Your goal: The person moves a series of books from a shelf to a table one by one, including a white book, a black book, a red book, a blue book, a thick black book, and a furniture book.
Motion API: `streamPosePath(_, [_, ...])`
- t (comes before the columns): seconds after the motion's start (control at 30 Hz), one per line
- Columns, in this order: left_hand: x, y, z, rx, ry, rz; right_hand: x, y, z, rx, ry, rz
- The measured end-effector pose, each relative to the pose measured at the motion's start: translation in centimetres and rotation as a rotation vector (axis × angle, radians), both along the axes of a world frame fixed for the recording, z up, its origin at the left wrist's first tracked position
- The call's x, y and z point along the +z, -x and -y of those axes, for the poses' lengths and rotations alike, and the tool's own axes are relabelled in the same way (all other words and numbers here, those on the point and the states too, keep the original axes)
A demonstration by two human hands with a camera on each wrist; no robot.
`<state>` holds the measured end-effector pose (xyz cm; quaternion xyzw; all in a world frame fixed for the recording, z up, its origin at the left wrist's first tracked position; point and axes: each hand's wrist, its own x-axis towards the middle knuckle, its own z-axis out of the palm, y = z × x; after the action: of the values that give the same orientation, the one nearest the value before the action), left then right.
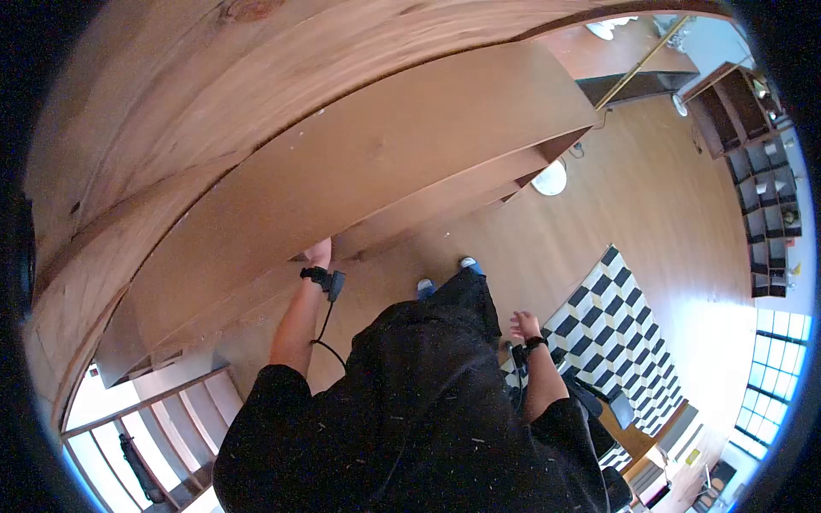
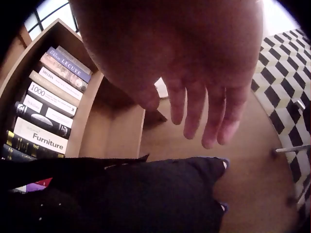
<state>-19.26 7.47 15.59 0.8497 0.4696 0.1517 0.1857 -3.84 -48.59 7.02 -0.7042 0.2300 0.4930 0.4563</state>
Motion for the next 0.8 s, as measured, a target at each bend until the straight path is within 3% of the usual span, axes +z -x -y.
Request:
streamPosePath(0.1, [3.3, 1.2, 2.9, -0.042, -0.07, 0.073, 0.1, -1.3, -1.2, 0.025, -0.012, 0.017])
streamPosePath(0.13, [6.4, 1.5, 4.5, 0.128, 0.292, 0.143, 0.6, -1.7, -2.0, 0.016, -0.019, 0.05])
streamPosePath(0.17, [8.1, 2.0, 6.0, 0.141, 0.293, 0.133, 0.8, -2.4, -2.7, 0.027, -0.018, 0.038])
streamPosePath(0.23, [9.9, 3.9, 8.6, 0.195, 0.171, 0.395, 1.1, -3.9, -4.4, 0.119, -0.091, 0.136])
streamPosePath(0.3, [8.5, 7.5, 9.4, 0.164, 0.149, 0.358, 2.1, -5.4, -6.7, 0.197, -0.099, 0.186])
streamPosePath(0.4, [8.6, 11.3, 11.1, 0.039, 0.06, 0.343, 4.0, -7.0, -11.0, 0.353, -0.137, 0.318])
streamPosePath(0.47, [11.1, 12.2, 12.0, -0.175, 0.133, 0.324, 7.1, -7.3, -14.7, 0.505, -0.195, 0.448])
streamPosePath(0.57, [14.9, 11.7, 13.0, -0.303, 0.28, 0.173, 12.7, -6.7, -20.2, 0.704, -0.373, 0.658])
streamPosePath(0.67, [17.9, 9.9, 13.5, -0.389, 0.351, 0.167, 17.0, -5.3, -24.2, 0.854, -0.522, 0.711])
streamPosePath(0.77, [21.3, 7.6, 14.1, -0.49, 0.4, 0.138, 18.1, -4.0, -25.6, 0.961, -0.676, 0.653])
streamPosePath(0.8, [21.9, 7.1, 14.0, -0.541, 0.427, 0.159, 17.5, -3.7, -25.7, 1.061, -0.686, 0.85])
